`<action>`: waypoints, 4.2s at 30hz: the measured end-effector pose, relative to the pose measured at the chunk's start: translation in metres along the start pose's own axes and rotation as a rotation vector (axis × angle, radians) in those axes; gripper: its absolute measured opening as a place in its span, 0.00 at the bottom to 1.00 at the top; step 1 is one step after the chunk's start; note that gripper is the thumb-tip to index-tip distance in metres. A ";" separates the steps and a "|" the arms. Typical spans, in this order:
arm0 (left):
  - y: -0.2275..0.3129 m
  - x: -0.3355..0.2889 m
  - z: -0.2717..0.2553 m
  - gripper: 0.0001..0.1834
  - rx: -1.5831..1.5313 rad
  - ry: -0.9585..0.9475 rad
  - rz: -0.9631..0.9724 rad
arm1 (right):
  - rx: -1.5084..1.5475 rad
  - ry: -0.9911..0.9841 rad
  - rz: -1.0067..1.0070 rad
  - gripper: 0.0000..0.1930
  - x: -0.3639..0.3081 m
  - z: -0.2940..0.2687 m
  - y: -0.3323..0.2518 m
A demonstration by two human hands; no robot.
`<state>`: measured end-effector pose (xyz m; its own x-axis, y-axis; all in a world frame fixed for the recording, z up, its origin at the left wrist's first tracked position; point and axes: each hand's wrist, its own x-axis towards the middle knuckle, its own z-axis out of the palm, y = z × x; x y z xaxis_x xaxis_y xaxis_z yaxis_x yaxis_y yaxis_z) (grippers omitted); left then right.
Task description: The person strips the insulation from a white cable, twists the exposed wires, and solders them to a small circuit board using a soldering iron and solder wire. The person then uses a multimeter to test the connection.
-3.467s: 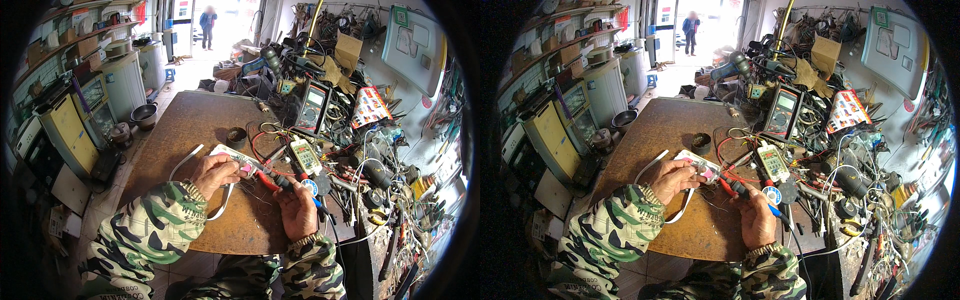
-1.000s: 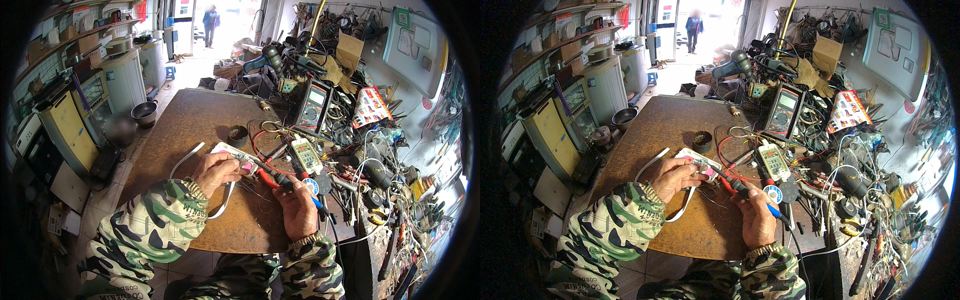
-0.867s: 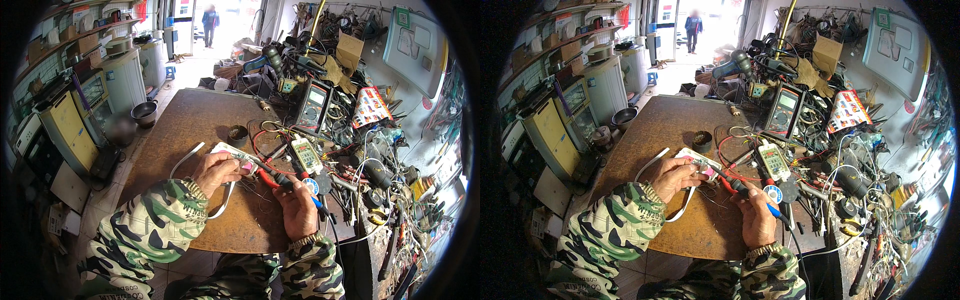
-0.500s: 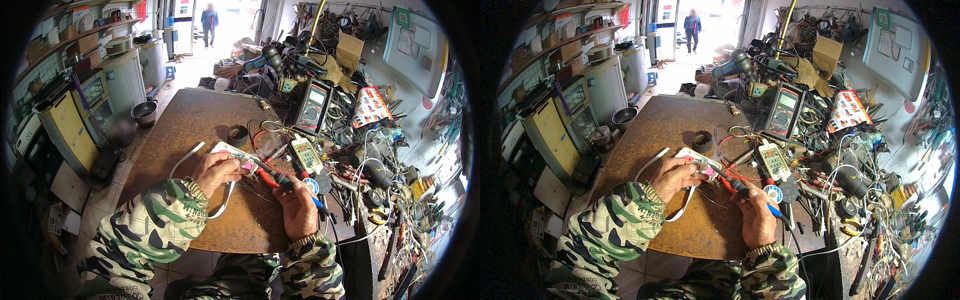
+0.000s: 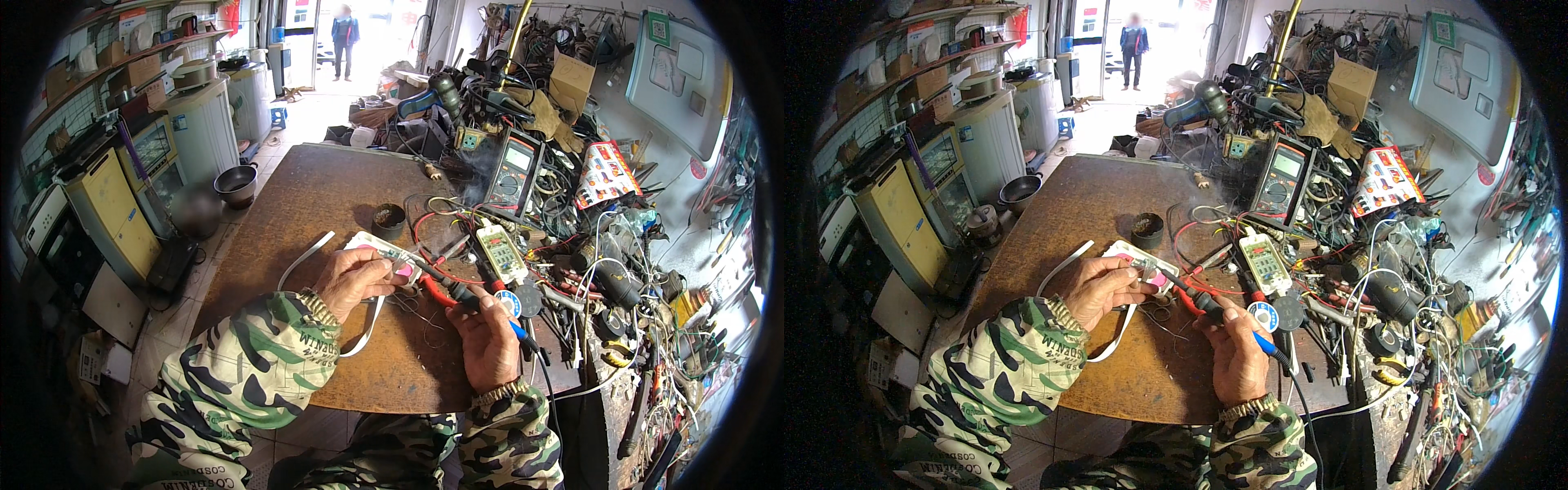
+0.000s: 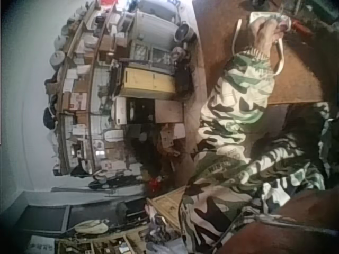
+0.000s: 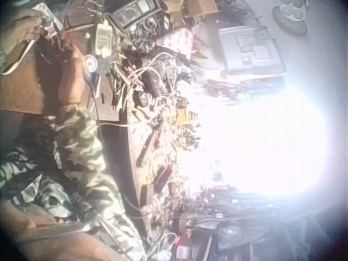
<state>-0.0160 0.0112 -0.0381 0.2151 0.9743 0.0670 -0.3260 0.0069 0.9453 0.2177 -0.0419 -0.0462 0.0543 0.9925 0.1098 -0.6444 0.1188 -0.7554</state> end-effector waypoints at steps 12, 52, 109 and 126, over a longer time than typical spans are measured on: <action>0.000 0.001 -0.001 0.16 -0.010 -0.008 -0.010 | -0.001 0.001 -0.010 0.17 0.000 0.001 0.000; -0.001 0.001 -0.002 0.16 0.016 -0.013 0.002 | 0.030 0.032 -0.031 0.15 -0.002 0.009 -0.003; 0.000 0.002 -0.001 0.16 -0.015 -0.033 0.007 | -0.089 -0.055 -0.050 0.14 -0.004 0.008 -0.005; -0.001 0.001 -0.001 0.17 -0.006 -0.021 0.000 | -0.156 -0.056 -0.026 0.25 -0.005 0.010 -0.007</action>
<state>-0.0159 0.0124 -0.0394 0.2338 0.9695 0.0737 -0.3312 0.0081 0.9435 0.2140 -0.0478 -0.0349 0.0242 0.9864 0.1628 -0.5170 0.1517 -0.8424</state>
